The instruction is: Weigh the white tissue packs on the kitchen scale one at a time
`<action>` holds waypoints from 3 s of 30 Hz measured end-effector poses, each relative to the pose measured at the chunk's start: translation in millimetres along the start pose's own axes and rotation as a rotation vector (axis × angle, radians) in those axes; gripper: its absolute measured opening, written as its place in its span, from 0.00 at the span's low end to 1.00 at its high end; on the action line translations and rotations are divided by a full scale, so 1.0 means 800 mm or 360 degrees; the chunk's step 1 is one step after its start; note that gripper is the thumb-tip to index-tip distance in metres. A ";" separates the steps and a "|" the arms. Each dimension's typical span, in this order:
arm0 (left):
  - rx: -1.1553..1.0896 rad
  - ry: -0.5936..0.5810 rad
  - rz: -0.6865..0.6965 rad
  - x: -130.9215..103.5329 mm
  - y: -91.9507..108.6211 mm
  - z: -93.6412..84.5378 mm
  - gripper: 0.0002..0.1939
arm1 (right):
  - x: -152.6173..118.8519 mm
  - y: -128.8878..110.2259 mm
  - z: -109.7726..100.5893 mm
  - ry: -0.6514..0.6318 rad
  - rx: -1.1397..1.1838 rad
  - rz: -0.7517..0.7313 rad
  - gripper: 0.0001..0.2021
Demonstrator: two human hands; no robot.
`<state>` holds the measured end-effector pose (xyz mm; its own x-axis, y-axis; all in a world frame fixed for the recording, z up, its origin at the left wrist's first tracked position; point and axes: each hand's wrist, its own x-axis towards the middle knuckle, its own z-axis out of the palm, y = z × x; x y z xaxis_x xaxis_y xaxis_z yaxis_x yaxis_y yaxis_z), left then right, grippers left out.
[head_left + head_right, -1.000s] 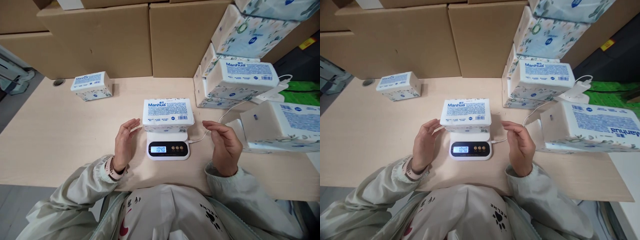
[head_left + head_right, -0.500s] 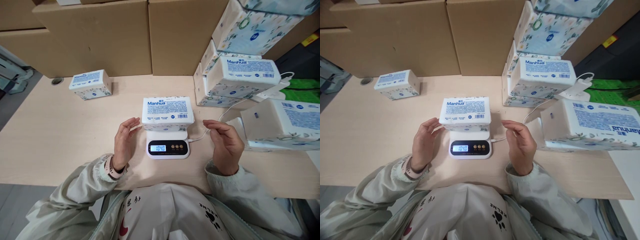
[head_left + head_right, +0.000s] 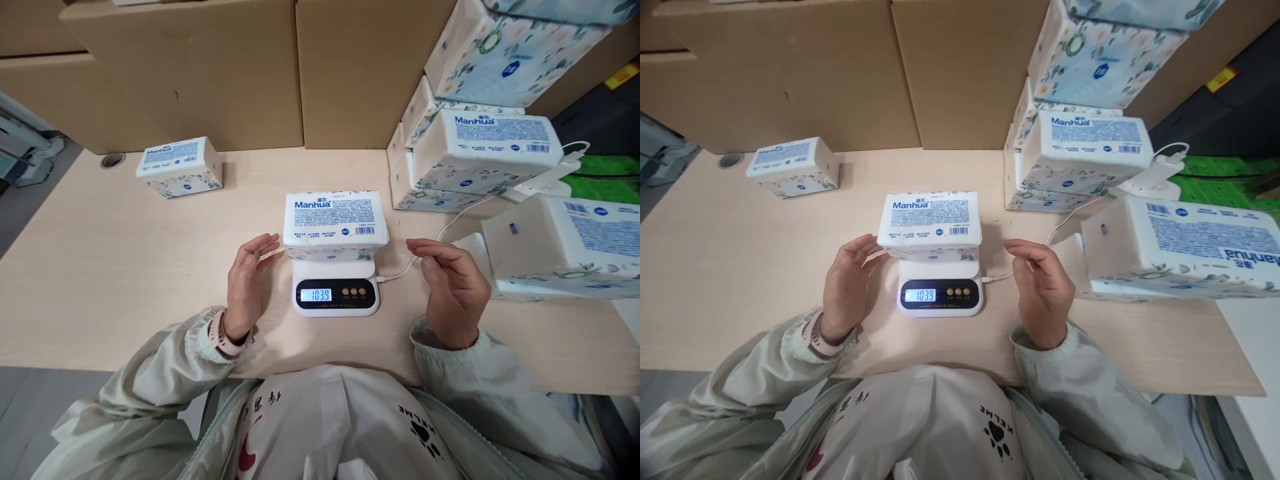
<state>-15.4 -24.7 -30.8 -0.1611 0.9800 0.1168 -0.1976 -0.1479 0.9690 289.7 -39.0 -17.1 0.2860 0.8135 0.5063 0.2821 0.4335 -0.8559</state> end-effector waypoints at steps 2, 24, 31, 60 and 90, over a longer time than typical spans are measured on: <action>0.0007 0.0002 0.0006 0.000 0.000 0.000 0.24 | 0.000 0.000 0.000 0.0012 -0.0002 -0.0014 0.05; 0.0032 0.0019 0.0004 0.000 0.001 0.001 0.25 | 0.001 -0.003 0.001 0.0051 -0.0036 0.0008 0.04; 0.0048 0.0027 0.0023 0.000 0.002 0.001 0.24 | 0.001 -0.003 0.001 0.0049 -0.0031 0.0009 0.04; 0.0056 0.0018 0.0097 -0.001 0.004 0.003 0.22 | 0.000 -0.003 0.003 0.0078 0.0034 0.0078 0.07; 0.0905 0.0070 0.0712 0.235 0.013 -0.080 0.27 | 0.184 0.013 0.322 -0.1385 -0.0882 0.0233 0.40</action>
<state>-109.4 149.7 -13.0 -0.1497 0.8337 0.5316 0.4280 -0.4300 0.7949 98.6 185.0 21.3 -0.3461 0.9374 -0.0379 0.7417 0.2487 -0.6230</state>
